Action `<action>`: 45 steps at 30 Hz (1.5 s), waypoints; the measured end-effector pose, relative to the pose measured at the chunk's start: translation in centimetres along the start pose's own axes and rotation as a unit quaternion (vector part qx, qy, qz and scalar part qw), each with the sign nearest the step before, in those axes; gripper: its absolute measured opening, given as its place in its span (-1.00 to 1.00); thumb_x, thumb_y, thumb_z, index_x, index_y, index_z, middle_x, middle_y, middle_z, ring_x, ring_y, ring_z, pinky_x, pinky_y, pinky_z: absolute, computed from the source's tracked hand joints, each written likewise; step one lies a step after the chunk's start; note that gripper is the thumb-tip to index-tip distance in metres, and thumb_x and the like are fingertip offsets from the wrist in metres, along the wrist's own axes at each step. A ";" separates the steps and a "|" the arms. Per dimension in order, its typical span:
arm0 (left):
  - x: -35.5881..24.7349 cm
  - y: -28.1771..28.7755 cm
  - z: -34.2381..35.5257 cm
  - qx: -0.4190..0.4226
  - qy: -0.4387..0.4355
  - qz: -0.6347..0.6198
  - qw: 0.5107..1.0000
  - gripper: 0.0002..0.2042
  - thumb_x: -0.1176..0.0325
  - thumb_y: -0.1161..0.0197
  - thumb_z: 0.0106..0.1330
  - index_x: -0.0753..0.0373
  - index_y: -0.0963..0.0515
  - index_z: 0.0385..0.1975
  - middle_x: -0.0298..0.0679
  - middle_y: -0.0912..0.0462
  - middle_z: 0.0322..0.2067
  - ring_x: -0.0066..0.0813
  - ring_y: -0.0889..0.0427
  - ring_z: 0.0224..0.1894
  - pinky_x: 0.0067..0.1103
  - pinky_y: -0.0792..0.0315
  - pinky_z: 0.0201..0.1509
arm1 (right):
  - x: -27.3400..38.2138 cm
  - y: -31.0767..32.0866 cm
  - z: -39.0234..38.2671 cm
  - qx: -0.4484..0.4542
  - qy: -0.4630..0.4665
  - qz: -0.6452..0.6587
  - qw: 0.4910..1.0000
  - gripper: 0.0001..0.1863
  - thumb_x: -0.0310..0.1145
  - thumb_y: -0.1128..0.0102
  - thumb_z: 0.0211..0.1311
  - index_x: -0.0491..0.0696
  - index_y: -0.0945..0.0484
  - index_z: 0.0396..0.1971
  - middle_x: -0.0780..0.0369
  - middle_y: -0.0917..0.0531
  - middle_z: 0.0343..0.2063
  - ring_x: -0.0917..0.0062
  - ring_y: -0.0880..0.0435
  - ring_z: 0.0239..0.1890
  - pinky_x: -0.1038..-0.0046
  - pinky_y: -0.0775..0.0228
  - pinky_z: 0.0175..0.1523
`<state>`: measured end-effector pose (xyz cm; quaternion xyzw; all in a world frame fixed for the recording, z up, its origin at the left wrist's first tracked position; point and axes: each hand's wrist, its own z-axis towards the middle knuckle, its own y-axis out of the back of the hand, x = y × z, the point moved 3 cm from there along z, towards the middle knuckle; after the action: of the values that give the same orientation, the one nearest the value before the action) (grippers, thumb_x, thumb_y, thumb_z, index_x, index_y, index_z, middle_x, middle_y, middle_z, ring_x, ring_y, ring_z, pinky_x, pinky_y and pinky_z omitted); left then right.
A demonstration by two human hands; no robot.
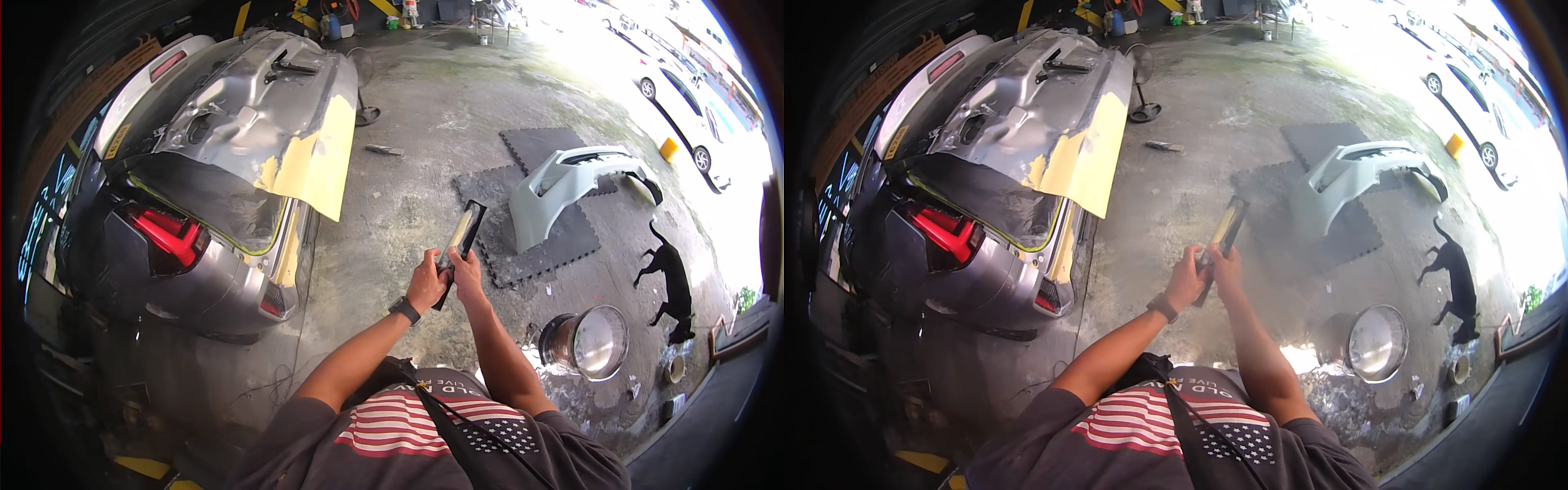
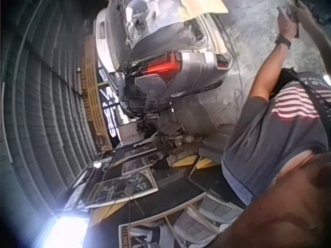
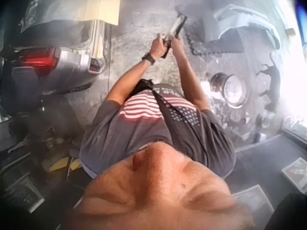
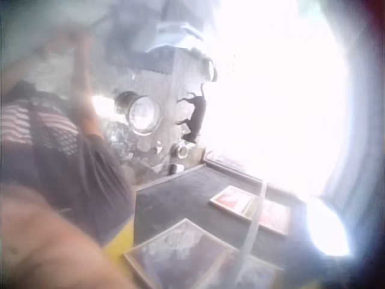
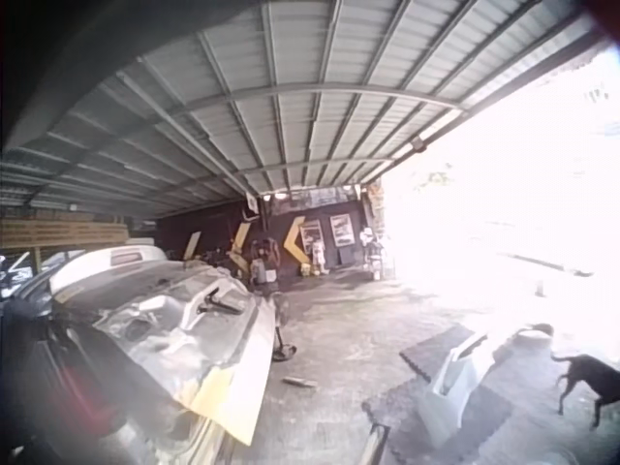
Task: The person sands the edge of a car panel using a sanding block, wets a sponge and the block in a bucket of water, and wipes and sands the panel again.
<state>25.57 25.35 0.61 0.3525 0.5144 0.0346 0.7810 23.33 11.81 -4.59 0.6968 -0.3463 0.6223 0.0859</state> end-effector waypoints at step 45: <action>3.9 65.2 15.2 -0.381 -0.600 0.291 0.640 -0.85 0.17 -0.40 0.34 0.05 -0.68 -0.42 -0.46 -0.62 -0.55 -0.47 -0.56 -0.56 -0.49 -0.44 -0.32 | 13.4 -48.9 3.9 -0.100 0.170 -0.608 0.769 -0.52 -0.02 -0.02 0.55 -0.11 -0.75 -0.07 -0.17 -0.76 -0.08 -0.12 -0.73 0.05 -0.04 -0.54 0.18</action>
<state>60.13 68.02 39.16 0.0988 -0.2554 0.2337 0.9329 55.12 41.00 22.23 0.6321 0.1094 0.5100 0.5731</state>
